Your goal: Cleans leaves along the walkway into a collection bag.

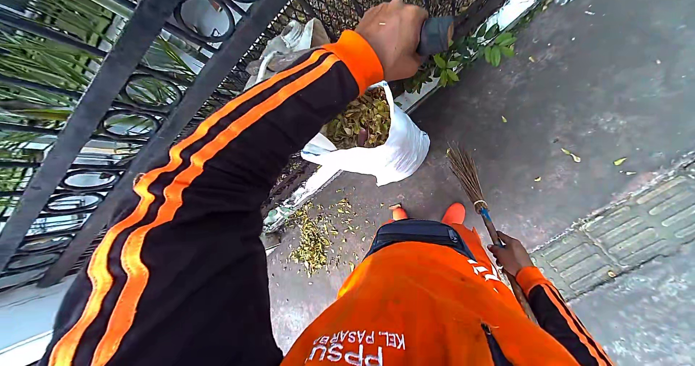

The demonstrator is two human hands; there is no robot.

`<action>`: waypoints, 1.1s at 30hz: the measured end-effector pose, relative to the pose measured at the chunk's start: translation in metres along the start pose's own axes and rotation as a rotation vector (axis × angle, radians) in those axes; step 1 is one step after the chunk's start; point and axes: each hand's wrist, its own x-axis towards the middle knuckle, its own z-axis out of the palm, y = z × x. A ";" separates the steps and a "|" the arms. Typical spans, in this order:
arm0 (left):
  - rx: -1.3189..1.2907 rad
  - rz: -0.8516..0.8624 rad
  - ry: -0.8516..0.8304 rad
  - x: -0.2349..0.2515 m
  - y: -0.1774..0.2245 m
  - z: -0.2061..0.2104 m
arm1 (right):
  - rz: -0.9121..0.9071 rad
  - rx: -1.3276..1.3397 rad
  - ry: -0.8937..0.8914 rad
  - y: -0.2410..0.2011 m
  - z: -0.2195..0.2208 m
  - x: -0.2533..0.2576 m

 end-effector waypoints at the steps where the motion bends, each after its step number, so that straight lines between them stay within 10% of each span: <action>1: -0.010 0.019 0.002 0.003 0.002 0.002 | 0.006 0.000 -0.001 0.000 0.001 0.000; 8: -0.064 0.128 -0.092 0.025 -0.011 0.139 | 0.005 0.030 0.001 0.007 0.003 -0.004; 13: -0.006 0.051 -0.174 0.014 -0.007 0.083 | 0.031 0.056 0.011 0.017 0.004 -0.008; 21: 0.005 0.054 0.159 -0.004 0.009 -0.035 | 0.044 0.036 0.007 0.023 -0.005 0.005; 25: -0.058 0.036 0.141 0.006 0.009 -0.009 | 0.048 0.037 0.014 0.024 -0.009 0.008; 30: -0.084 0.043 -0.083 0.032 0.000 0.132 | 0.050 0.072 0.039 0.031 -0.014 0.001; 33: -0.037 0.048 -0.128 0.029 0.010 0.108 | 0.050 0.089 0.059 0.044 -0.016 -0.006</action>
